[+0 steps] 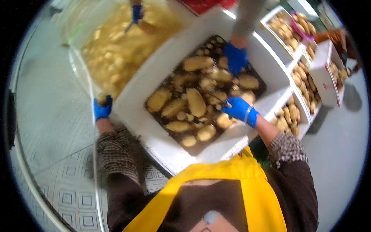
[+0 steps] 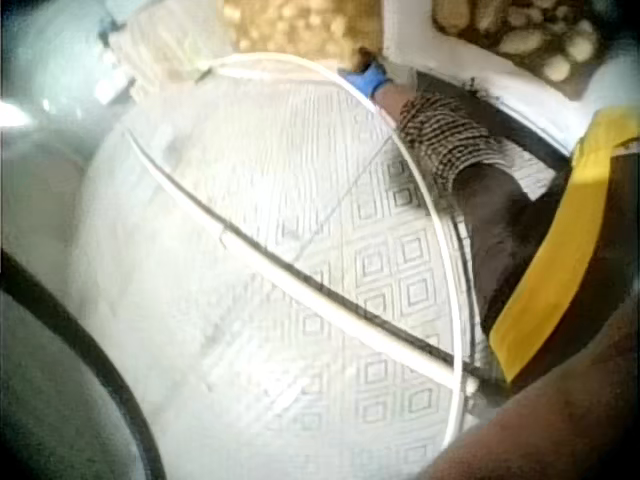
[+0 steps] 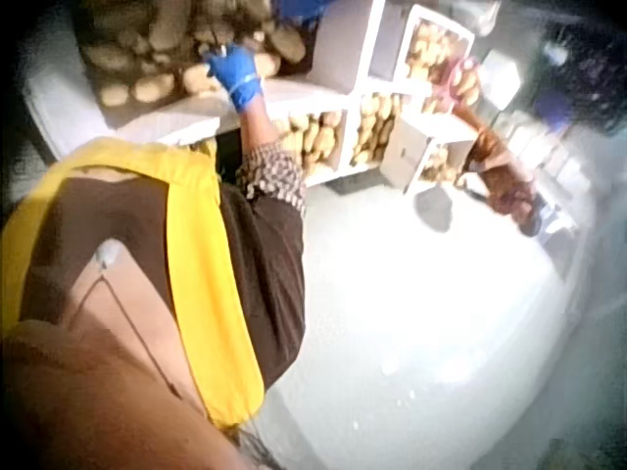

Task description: The person peels lotus roots with a knife over a bin of water, places the peeled items into another container, and then moves the crates.

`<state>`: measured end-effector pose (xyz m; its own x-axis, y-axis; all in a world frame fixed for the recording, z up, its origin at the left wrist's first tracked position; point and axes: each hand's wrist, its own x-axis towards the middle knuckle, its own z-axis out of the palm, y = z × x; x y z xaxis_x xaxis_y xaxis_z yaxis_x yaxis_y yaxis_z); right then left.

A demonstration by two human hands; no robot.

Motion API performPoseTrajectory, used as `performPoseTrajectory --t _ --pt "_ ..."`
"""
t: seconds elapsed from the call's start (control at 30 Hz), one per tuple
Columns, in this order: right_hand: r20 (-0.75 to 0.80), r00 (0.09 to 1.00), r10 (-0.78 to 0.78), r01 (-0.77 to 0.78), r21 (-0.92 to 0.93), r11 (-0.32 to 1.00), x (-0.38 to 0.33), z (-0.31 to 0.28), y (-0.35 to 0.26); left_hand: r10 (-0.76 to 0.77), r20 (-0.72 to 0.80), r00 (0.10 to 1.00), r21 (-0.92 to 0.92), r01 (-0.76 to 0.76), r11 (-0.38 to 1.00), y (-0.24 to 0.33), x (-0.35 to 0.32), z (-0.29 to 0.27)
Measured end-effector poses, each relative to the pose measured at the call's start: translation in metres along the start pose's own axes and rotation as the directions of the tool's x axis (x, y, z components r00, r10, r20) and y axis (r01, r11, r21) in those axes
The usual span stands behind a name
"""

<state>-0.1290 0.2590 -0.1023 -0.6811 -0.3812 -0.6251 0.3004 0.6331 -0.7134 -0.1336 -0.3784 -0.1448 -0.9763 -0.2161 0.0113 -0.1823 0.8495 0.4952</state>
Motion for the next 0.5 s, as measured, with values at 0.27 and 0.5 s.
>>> performPoseTrajectory --t 0.27,0.5 --pt "-0.145 0.982 -0.123 0.122 -0.021 0.992 0.003 0.004 0.003 0.118 0.076 0.990 -0.513 -0.063 0.856 0.233 0.002 -0.020" --pt "-0.264 0.886 -0.380 0.318 -0.250 0.915 0.005 0.005 -0.009 -0.080 0.266 0.961 -0.323 0.167 0.932 0.301 -0.086 0.252"
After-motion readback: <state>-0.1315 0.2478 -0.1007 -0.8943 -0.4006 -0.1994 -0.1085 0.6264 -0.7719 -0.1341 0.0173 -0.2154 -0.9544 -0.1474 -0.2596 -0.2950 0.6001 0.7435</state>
